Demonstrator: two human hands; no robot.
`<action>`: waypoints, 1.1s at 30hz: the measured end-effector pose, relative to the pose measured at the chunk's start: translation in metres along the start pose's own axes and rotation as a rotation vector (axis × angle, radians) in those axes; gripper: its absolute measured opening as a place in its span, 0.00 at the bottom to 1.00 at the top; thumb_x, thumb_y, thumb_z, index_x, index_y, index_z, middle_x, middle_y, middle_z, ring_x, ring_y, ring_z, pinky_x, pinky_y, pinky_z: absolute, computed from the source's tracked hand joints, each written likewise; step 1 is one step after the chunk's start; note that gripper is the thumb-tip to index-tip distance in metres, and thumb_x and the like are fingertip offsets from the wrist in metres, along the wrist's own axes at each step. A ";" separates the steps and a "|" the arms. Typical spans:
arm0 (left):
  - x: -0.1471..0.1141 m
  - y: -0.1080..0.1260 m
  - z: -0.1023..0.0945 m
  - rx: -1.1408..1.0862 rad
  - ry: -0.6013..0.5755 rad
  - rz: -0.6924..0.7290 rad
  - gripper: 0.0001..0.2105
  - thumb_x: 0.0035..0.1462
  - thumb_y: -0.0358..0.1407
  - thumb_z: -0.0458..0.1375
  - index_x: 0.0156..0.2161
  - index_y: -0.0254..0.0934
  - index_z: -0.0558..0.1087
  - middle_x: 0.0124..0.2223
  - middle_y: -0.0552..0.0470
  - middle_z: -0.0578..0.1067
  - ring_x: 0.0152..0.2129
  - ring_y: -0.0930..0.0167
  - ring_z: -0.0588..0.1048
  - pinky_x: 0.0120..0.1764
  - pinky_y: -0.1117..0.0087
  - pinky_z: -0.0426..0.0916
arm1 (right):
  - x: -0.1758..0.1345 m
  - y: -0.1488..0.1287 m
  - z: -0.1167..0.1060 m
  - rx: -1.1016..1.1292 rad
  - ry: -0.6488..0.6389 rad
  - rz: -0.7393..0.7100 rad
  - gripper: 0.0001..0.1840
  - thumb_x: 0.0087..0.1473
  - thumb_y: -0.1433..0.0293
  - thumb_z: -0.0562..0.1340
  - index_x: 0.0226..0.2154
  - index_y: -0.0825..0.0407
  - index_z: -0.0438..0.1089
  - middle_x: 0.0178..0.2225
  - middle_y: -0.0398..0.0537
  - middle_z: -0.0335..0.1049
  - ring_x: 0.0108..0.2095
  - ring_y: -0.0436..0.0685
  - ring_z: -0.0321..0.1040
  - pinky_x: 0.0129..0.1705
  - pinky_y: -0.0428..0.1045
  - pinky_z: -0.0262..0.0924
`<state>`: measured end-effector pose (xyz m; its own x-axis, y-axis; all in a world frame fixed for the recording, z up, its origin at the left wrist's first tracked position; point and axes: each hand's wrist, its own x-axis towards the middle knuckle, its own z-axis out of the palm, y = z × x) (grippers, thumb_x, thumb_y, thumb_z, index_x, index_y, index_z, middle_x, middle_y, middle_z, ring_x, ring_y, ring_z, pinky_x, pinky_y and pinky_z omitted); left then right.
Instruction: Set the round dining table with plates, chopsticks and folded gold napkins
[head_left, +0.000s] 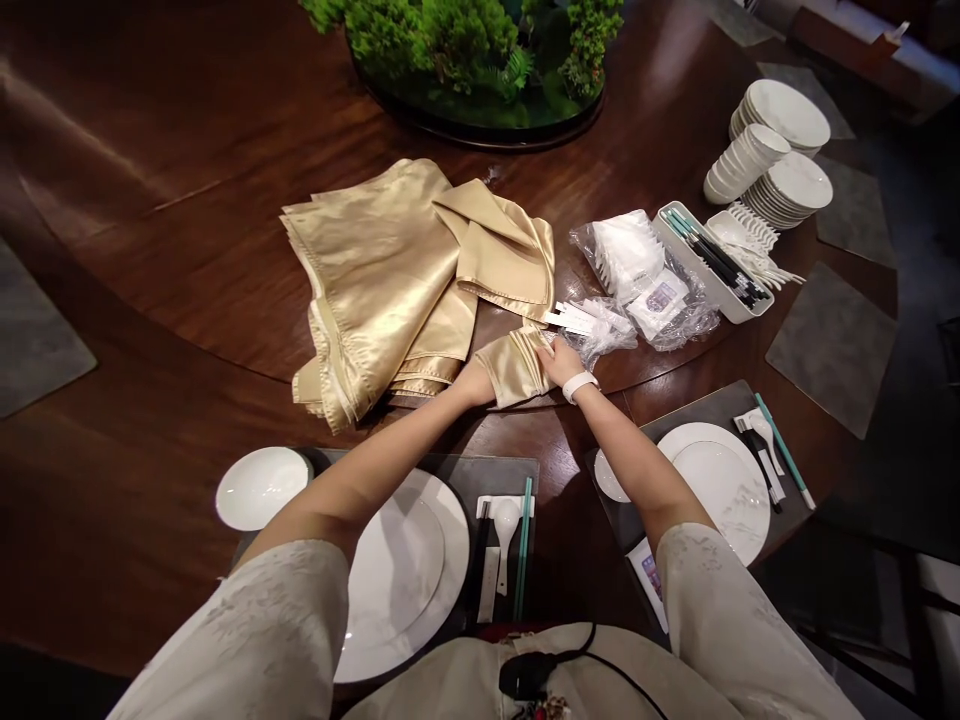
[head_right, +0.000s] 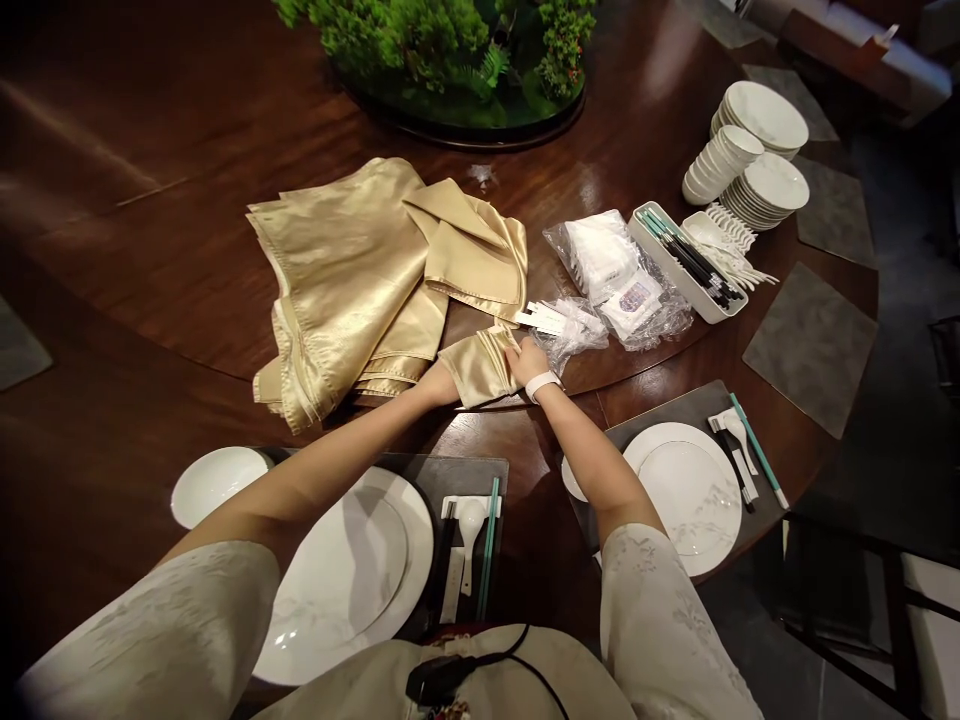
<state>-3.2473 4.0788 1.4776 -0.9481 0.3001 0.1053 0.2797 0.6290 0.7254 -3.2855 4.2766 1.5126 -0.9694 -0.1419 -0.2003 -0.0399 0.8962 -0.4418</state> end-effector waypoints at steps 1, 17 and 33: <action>0.001 -0.002 -0.011 -0.040 0.063 -0.047 0.21 0.62 0.45 0.51 0.54 0.34 0.72 0.55 0.42 0.74 0.54 0.62 0.71 0.59 0.60 0.64 | 0.002 0.000 0.000 -0.002 -0.001 0.010 0.12 0.59 0.58 0.57 0.36 0.50 0.62 0.35 0.55 0.72 0.38 0.64 0.69 0.44 0.55 0.64; 0.027 0.035 0.006 0.240 0.104 -0.338 0.22 0.59 0.47 0.55 0.56 0.41 0.69 0.51 0.42 0.74 0.49 0.54 0.70 0.50 0.55 0.64 | 0.020 -0.020 -0.035 -0.235 -0.141 -0.036 0.20 0.57 0.65 0.57 0.49 0.60 0.65 0.46 0.65 0.72 0.46 0.68 0.70 0.49 0.58 0.64; 0.020 0.010 -0.010 0.353 -0.147 -0.287 0.18 0.49 0.46 0.63 0.42 0.38 0.73 0.42 0.42 0.79 0.40 0.57 0.76 0.40 0.63 0.69 | 0.047 -0.086 -0.017 -0.891 -0.527 -0.347 0.16 0.33 0.77 0.68 0.32 0.61 0.75 0.32 0.63 0.75 0.37 0.72 0.74 0.40 0.63 0.68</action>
<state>-3.2654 4.0841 1.4939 -0.9703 0.1609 -0.1808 0.0683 0.8986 0.4334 -3.3321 4.1997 1.5563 -0.6546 -0.4180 -0.6300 -0.6583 0.7248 0.2031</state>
